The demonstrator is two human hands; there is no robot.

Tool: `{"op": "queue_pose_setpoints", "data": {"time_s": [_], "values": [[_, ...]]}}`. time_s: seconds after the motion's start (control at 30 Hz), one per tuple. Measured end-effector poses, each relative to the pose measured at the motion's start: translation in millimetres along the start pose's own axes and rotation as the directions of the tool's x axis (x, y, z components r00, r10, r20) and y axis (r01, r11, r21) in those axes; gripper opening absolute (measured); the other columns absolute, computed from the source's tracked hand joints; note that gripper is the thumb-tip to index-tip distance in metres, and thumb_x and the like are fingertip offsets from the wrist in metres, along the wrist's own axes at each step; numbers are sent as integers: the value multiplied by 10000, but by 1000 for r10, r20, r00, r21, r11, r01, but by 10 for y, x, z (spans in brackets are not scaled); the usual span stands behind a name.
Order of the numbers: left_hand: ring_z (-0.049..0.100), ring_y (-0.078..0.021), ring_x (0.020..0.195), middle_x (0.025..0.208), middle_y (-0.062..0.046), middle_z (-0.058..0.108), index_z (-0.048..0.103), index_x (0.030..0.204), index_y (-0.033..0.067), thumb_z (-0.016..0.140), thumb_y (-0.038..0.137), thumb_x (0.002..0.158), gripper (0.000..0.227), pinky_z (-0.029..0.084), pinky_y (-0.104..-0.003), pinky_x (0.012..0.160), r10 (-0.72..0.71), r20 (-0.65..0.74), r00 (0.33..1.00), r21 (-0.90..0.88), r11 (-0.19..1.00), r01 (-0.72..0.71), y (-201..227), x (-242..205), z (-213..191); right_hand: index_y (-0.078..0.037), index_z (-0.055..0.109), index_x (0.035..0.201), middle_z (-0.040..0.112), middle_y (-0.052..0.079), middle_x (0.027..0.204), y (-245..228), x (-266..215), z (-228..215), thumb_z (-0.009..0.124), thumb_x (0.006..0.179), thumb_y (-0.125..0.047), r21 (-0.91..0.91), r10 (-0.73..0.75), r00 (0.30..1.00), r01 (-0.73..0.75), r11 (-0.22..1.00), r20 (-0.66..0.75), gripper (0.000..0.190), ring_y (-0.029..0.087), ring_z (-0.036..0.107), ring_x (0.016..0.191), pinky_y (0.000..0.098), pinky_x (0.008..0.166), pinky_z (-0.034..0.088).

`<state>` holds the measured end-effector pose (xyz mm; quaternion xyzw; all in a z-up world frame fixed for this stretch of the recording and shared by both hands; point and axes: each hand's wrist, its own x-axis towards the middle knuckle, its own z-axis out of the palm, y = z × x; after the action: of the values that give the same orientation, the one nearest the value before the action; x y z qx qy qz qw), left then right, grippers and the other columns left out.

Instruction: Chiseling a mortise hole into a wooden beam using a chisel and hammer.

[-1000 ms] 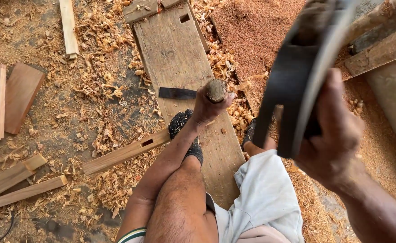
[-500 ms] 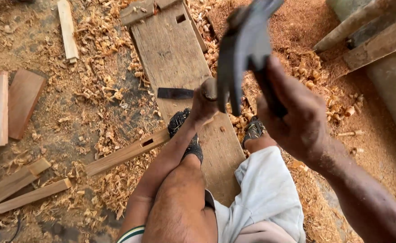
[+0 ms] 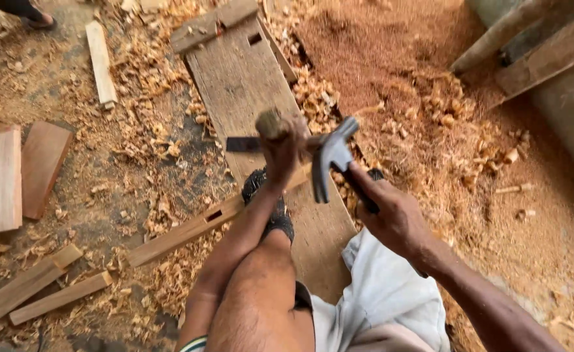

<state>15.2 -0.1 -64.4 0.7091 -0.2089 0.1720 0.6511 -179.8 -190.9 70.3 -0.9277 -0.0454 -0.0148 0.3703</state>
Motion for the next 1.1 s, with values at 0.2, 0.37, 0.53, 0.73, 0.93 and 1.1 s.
{"op": "queue_pose_setpoints", "data": {"time_s": [0.2, 0.37, 0.53, 0.73, 0.93, 1.1], "values": [[733, -151, 674, 768, -22, 697, 630, 952, 38, 748, 125, 857, 175, 628, -287, 601, -136, 168, 976, 9, 991, 137, 434, 167, 43, -230, 417, 1565, 713, 102, 837, 51, -183, -81, 692, 808, -87, 100, 223, 975, -223, 970, 10, 819, 206, 707, 686, 366, 624, 571], [678, -149, 667, 737, -37, 645, 596, 890, 12, 779, 125, 864, 217, 584, -304, 598, -82, 228, 970, 55, 996, 71, 472, 88, 33, -228, 408, 1580, 683, 113, 795, 142, -230, -56, 696, 830, -94, 81, 195, 981, -195, 978, 2, 815, 207, 684, 664, 364, 644, 553], [702, -143, 650, 700, -36, 650, 600, 855, 44, 794, 185, 876, 241, 585, -322, 595, -58, 268, 962, 149, 989, 18, 529, 115, 21, -234, 407, 1570, 696, 100, 836, 125, -246, -53, 698, 822, -85, 94, 198, 980, -196, 976, -11, 816, 195, 689, 662, 354, 625, 552], [723, -174, 679, 733, -42, 673, 613, 887, 68, 790, 190, 896, 215, 601, -328, 622, 41, 284, 958, 133, 988, -82, 367, 66, 11, -238, 405, 1579, 674, 109, 784, 164, -260, -33, 702, 820, -89, 85, 213, 977, -213, 973, 8, 829, 187, 674, 649, 354, 620, 547], [728, -225, 688, 747, -63, 683, 643, 917, 98, 780, 155, 883, 152, 582, -349, 601, 169, 306, 937, 237, 940, -246, 518, 44, 34, -247, 410, 1585, 629, 127, 725, 183, -294, -27, 707, 810, -89, 58, 251, 968, -252, 966, 28, 845, 201, 646, 610, 360, 615, 540], [732, -156, 647, 711, -40, 667, 590, 916, 53, 742, 143, 867, 184, 602, -296, 560, -13, 196, 981, 168, 986, -20, 439, 79, 126, -231, 416, 1574, 617, 117, 715, 217, -315, -28, 704, 805, -86, 61, 215, 977, -215, 975, -3, 834, 194, 646, 608, 364, 584, 535]]}}
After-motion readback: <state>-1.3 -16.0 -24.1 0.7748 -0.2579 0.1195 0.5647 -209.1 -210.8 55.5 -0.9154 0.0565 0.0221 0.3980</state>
